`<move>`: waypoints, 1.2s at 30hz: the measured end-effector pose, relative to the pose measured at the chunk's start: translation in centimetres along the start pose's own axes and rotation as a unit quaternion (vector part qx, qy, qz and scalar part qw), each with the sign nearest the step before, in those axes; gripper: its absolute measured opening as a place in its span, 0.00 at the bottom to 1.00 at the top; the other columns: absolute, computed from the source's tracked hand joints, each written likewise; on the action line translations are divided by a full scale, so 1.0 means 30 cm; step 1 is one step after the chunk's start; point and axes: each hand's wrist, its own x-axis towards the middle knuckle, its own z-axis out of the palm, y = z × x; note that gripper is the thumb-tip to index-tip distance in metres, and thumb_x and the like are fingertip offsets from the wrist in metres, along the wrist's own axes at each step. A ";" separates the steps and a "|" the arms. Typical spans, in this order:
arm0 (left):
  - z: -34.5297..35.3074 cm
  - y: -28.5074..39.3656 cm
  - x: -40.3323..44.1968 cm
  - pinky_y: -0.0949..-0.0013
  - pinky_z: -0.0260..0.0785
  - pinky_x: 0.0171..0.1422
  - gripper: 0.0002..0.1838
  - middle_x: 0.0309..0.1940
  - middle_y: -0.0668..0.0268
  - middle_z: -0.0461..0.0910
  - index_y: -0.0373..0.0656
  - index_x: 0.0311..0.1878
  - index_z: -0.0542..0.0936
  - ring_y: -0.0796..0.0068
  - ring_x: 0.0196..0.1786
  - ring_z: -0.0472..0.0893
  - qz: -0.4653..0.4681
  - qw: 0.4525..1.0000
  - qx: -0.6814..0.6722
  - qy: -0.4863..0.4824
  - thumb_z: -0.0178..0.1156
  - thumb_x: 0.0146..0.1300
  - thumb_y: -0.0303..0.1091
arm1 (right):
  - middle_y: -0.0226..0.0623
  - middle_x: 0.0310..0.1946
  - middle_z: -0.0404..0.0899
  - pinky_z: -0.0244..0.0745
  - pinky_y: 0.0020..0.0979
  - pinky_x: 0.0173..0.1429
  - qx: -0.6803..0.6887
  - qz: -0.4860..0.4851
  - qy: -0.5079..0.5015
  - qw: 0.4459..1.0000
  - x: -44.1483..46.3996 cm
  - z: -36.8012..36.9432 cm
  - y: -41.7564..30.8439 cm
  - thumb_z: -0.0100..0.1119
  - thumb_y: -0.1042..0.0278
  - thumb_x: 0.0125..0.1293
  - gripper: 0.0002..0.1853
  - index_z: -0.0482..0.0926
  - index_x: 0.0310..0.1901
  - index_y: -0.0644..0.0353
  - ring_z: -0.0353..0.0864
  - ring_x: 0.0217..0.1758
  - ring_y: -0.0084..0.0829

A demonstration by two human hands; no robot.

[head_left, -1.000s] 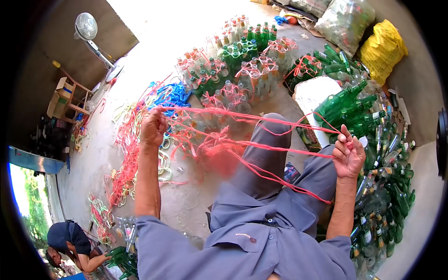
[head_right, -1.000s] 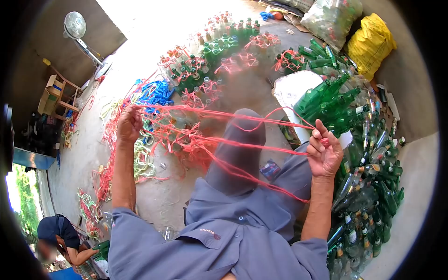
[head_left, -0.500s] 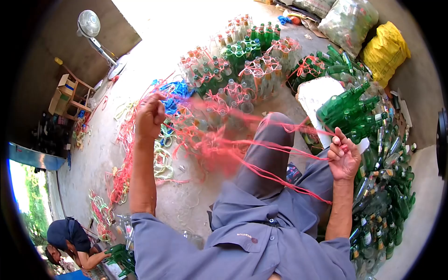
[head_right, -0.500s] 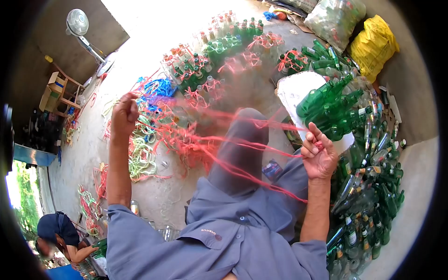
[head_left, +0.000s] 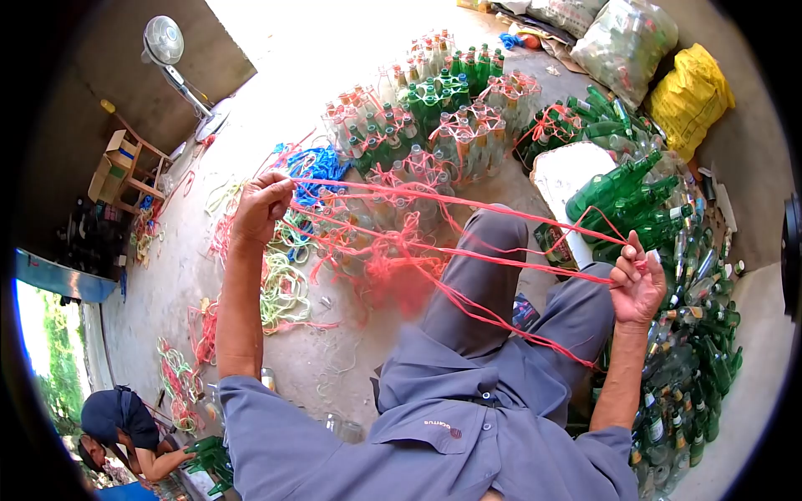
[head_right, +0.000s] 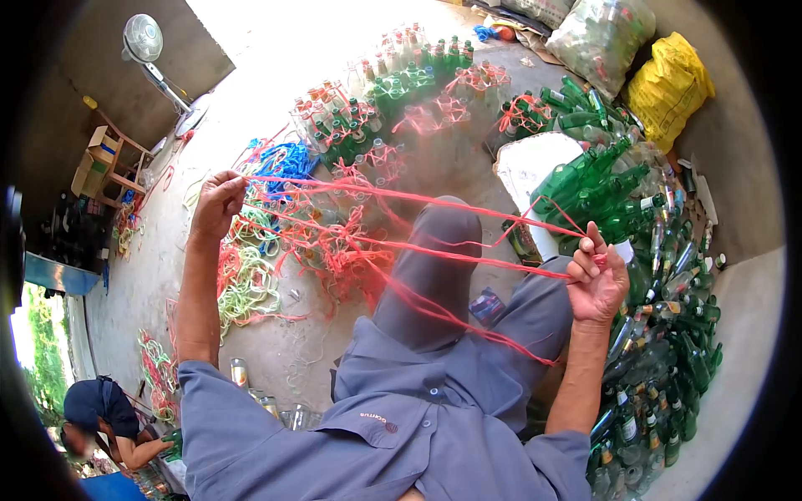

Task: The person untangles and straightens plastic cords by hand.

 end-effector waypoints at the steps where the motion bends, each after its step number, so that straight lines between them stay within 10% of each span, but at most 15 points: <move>1: 0.007 0.006 0.000 0.83 0.50 0.19 0.03 0.20 0.73 0.73 0.39 0.36 0.81 0.89 0.17 0.63 0.005 1.000 -0.013 0.004 0.62 0.64 0.28 | 0.37 0.40 0.74 0.57 0.20 0.27 -0.004 -0.001 0.000 1.000 0.000 0.007 -0.005 0.57 0.63 0.70 0.27 0.69 0.65 0.73 0.60 0.25 0.17; 11: 0.101 0.125 -0.008 0.82 0.52 0.19 0.03 0.23 0.71 0.75 0.39 0.37 0.80 0.88 0.18 0.64 0.091 0.975 -0.195 -0.051 0.61 0.65 0.28 | 0.39 0.42 0.75 0.59 0.20 0.26 -0.024 0.008 -0.036 0.999 -0.047 0.047 -0.096 0.55 0.66 0.70 0.27 0.68 0.66 0.73 0.64 0.26 0.18; 15: 0.186 0.102 0.038 0.81 0.49 0.19 0.05 0.20 0.72 0.73 0.37 0.41 0.80 0.88 0.18 0.61 0.118 0.970 0.208 0.048 0.60 0.66 0.28 | 0.37 0.39 0.76 0.57 0.19 0.24 -0.085 0.003 0.025 0.996 -0.038 0.052 -0.093 0.53 0.66 0.71 0.24 0.71 0.64 0.73 0.62 0.24 0.17; 18: 0.210 0.146 0.018 0.81 0.46 0.18 0.05 0.17 0.73 0.70 0.35 0.37 0.82 0.88 0.16 0.59 0.082 0.985 -0.153 0.016 0.60 0.66 0.27 | 0.37 0.39 0.76 0.55 0.19 0.24 -0.092 0.005 0.036 0.995 -0.042 0.017 -0.074 0.54 0.67 0.71 0.22 0.73 0.62 0.73 0.62 0.24 0.16; 21: 0.227 0.103 0.037 0.78 0.57 0.22 0.07 0.19 0.72 0.75 0.35 0.35 0.85 0.88 0.20 0.68 0.158 0.916 0.365 0.043 0.63 0.64 0.29 | 0.36 0.39 0.76 0.55 0.19 0.24 -0.064 0.015 0.035 0.997 -0.037 -0.005 -0.064 0.54 0.67 0.70 0.22 0.73 0.61 0.72 0.62 0.24 0.16; 25: 0.231 0.159 0.018 0.81 0.49 0.19 0.07 0.17 0.75 0.71 0.35 0.37 0.84 0.90 0.17 0.61 0.082 0.996 0.027 0.028 0.64 0.64 0.30 | 0.36 0.39 0.76 0.58 0.19 0.25 -0.062 0.015 0.077 0.995 -0.044 -0.042 -0.057 0.54 0.67 0.70 0.22 0.73 0.61 0.72 0.63 0.24 0.17; 36: 0.329 0.169 0.017 0.82 0.46 0.18 0.07 0.17 0.75 0.69 0.35 0.39 0.81 0.90 0.15 0.59 0.072 0.997 0.037 0.008 0.61 0.68 0.30 | 0.34 0.40 0.81 0.71 0.21 0.33 -0.185 0.057 0.156 0.969 -0.090 -0.124 0.017 0.59 0.65 0.68 0.22 0.75 0.60 0.67 0.74 0.29 0.17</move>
